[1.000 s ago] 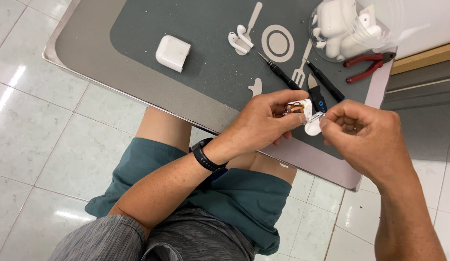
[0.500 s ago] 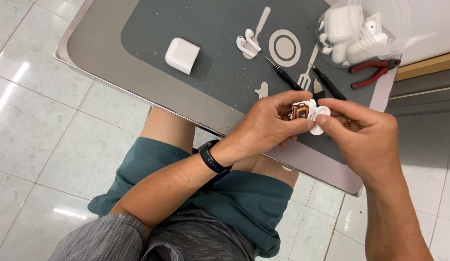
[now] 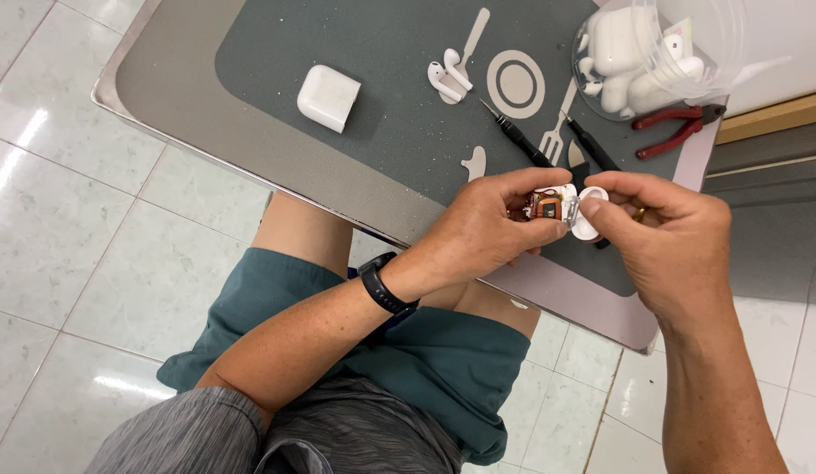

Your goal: Reassembling the internal components of an AirPods charging case into its plastic housing.

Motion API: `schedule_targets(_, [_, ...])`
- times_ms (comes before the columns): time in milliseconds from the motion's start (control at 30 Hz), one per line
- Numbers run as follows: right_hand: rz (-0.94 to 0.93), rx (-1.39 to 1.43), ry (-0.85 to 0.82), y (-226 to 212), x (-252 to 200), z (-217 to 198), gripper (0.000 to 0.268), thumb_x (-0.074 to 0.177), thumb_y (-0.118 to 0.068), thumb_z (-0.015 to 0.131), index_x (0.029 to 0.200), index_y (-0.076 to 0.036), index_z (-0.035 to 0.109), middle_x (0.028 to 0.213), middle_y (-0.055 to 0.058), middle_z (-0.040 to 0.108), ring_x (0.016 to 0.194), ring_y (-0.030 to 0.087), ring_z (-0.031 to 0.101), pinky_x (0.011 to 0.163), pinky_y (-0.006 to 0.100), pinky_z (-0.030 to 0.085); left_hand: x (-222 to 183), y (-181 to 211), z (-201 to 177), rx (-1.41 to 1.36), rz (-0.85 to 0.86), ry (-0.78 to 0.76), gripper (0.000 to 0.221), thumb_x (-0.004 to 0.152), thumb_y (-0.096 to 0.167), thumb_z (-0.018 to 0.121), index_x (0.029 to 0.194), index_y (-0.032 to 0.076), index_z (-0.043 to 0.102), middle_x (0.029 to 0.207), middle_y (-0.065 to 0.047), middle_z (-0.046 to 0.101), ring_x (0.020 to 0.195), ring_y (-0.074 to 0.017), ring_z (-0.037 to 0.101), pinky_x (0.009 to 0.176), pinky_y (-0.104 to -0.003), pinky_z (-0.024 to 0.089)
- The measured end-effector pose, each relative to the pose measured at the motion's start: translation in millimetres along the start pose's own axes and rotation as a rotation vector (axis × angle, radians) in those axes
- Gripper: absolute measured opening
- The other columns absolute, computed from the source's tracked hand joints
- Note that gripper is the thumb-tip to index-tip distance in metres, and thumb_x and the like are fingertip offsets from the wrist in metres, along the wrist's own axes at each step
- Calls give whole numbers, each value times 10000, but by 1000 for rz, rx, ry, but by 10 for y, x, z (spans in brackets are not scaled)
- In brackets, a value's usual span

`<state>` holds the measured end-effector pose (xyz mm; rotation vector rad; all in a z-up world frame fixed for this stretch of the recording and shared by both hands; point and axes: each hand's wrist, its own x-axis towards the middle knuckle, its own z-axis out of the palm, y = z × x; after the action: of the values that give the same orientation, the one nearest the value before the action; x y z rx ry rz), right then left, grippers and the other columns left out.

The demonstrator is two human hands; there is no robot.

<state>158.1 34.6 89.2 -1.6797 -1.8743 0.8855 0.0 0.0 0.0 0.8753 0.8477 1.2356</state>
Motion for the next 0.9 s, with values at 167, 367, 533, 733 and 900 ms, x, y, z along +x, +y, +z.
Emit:
schedule_targets(167, [-10, 2, -21, -8, 2, -5, 177, 937, 21, 751, 1113, 5, 754, 805, 92, 679, 698, 134, 639, 695, 207, 549, -12, 71, 6, 20, -28, 19, 490, 871, 213, 707, 1338, 68, 662, 915, -16, 686, 721, -92, 600, 639, -251, 583])
schedule_targets(367, [-5, -6, -45, -42, -26, -6, 245, 929, 5, 758, 1173, -1, 748, 848, 98, 707, 713, 130, 646, 714, 199, 549, -26, 116, 12, 22, -42, 57, 483, 853, 278, 717, 1295, 85, 688, 863, -3, 663, 666, -82, 567, 585, -236, 545])
schedule_targets(533, [-3, 61, -64, 93, -12, -16, 311, 911, 12, 757, 1220, 30, 724, 875, 133, 715, 725, 163, 662, 744, 217, 571, 0, 8, 9, 49, 9, 60, 463, 870, 273, 724, 1294, 90, 689, 914, 13, 680, 717, -67, 555, 620, -221, 498])
schedule_targets(733, [-40, 94, -29, 88, -26, -14, 249, 900, 26, 780, 1144, 27, 732, 891, 101, 705, 750, 122, 632, 718, 195, 553, -19, -25, 6, 63, 57, 45, 482, 854, 232, 749, 1315, 108, 681, 1166, 2, 732, 940, -71, 646, 828, -204, 548])
schedule_targets(900, [-57, 56, -21, 83, -34, -30, 210, 899, 40, 788, 1102, 17, 741, 890, 99, 711, 759, 121, 637, 722, 196, 551, -27, -9, -8, 118, 67, 31, 484, 856, 263, 739, 1312, 112, 683, 1142, 8, 737, 916, -69, 644, 804, -212, 539])
